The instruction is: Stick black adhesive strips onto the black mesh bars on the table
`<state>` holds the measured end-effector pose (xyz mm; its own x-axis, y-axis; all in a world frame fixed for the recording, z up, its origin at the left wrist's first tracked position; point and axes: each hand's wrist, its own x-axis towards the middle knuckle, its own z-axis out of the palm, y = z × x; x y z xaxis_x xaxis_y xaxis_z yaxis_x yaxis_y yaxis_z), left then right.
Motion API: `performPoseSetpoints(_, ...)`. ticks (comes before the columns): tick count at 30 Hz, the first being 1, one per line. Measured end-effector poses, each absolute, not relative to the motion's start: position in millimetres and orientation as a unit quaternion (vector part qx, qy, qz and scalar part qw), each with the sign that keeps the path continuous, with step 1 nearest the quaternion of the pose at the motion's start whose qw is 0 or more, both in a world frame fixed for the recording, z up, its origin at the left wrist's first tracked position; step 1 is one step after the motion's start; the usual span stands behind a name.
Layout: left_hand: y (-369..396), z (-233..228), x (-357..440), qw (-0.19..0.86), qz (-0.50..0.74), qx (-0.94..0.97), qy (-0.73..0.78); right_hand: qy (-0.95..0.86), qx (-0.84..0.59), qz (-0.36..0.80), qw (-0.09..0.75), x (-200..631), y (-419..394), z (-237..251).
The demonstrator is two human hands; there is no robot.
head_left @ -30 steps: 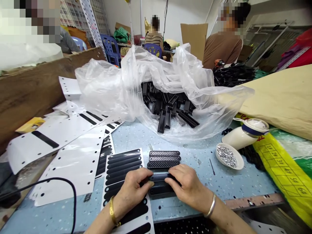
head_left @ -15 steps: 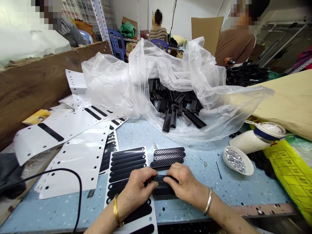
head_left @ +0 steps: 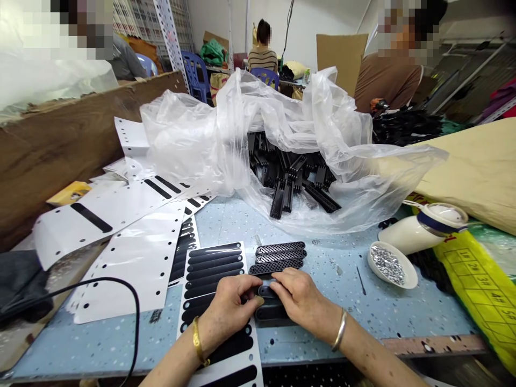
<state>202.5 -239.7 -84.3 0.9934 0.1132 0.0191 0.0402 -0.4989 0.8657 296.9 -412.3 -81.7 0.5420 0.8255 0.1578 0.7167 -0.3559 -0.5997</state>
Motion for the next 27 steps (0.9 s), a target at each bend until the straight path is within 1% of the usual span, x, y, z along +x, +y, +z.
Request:
performPoseSetpoints(5,-239.8,-85.1,202.1,0.502,0.032,0.863,0.049,-0.492,-0.818,0.066,0.291,293.4,-401.5,-85.2)
performPoseSetpoints(11,-239.9,-82.6,202.5,0.501,0.024,0.864,0.041,-0.501,-0.818,-0.012,0.281,290.0,-396.5,-94.8)
performPoseSetpoints(14,-239.6,-83.3,203.3,0.508,0.025,0.860,0.048,-0.503,-0.820,-0.009,0.274,288.6,-397.1,-91.5)
performPoseSetpoints(19,-237.5,-86.5,203.8,0.513,0.037,0.855,0.067,-0.489,-0.831,0.030,0.265,285.0,-396.2,-85.3)
performPoseSetpoints(27,-237.2,-86.8,204.0,0.506,0.026,0.860,0.054,-0.483,-0.843,-0.011,0.236,285.5,-385.8,-99.8)
